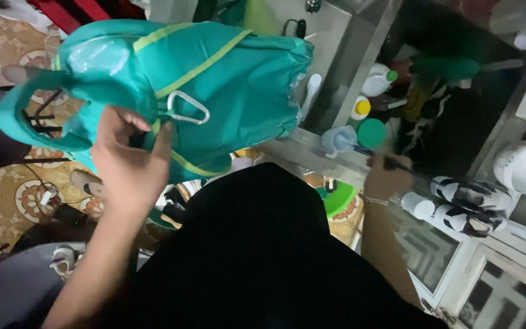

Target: Cleaning a green and blue bag with a brush and cleaning solution.

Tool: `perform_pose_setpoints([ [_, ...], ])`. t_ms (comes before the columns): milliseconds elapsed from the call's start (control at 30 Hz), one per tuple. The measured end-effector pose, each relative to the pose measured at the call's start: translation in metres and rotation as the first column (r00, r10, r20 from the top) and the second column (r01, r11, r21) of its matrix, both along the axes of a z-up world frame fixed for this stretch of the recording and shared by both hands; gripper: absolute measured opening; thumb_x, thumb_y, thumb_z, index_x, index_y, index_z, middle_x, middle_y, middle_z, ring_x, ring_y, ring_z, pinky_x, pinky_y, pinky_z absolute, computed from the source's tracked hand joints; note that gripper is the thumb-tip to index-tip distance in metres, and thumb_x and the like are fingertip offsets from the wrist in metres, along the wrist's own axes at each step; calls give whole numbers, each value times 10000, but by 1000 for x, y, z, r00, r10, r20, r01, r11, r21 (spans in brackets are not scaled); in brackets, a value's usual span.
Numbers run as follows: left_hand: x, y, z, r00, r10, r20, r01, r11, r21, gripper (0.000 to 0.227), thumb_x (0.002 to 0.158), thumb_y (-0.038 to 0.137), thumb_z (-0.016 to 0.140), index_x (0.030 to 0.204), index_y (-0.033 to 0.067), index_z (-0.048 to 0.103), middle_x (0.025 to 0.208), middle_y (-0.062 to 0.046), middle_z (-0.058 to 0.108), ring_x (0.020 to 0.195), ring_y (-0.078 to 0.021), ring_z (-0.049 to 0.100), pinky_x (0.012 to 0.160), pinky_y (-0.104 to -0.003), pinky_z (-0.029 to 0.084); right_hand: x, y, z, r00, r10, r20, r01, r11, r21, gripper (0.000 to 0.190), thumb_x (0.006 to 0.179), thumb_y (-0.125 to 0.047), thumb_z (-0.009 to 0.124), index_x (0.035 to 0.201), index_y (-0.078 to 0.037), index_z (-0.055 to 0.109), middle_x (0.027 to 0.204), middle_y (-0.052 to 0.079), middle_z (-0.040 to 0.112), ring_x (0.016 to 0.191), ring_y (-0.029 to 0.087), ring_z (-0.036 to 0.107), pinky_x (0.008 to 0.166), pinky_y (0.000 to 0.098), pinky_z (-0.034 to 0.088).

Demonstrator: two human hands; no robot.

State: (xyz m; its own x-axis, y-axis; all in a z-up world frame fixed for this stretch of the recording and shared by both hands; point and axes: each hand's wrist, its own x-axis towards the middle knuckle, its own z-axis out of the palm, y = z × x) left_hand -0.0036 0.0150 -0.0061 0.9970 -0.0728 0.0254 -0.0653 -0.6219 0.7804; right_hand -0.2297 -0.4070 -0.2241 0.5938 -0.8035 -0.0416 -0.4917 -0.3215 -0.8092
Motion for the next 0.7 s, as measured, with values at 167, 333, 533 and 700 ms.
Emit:
perform_pose_setpoints([
  [167, -5, 0, -4, 996, 73, -52, -76, 996, -57, 344, 930, 29, 821, 993, 25, 483, 832, -31, 512, 704, -78, 454, 629, -260, 364, -6, -20, 12, 951, -200, 237, 187, 979, 74, 187, 996, -33, 757, 1011, -17, 572, 928, 95, 663, 781, 160, 666, 714, 309, 581],
  [333, -15, -4, -9, 995, 104, 0, -104, 995, -12, 339, 901, 25, 829, 886, 36, 490, 766, -48, 525, 664, -118, 468, 593, -275, 382, 25, -7, 50, 777, -315, 545, 110, 920, 375, 175, 1027, 13, 740, 1024, -33, 571, 999, 86, 629, 860, 170, 645, 782, 322, 593],
  [533, -30, -9, -16, 988, 66, 140, -67, 998, 3, 347, 858, 29, 815, 821, 53, 471, 773, -143, 540, 722, -346, 565, 669, -392, 454, 120, 94, 133, 633, -161, 757, -477, 689, 546, 149, 1119, 8, 680, 1081, -41, 544, 1026, 137, 628, 861, 178, 624, 811, 282, 552],
  [700, -37, -14, -24, 984, 81, 161, -78, 997, -29, 324, 844, 33, 794, 796, 69, 476, 763, -139, 543, 775, -377, 561, 690, -463, 438, 196, 193, 192, 557, 338, 758, -698, 686, 207, 164, 1099, 10, 654, 1057, -54, 509, 911, 103, 651, 795, 163, 654, 776, 278, 577],
])
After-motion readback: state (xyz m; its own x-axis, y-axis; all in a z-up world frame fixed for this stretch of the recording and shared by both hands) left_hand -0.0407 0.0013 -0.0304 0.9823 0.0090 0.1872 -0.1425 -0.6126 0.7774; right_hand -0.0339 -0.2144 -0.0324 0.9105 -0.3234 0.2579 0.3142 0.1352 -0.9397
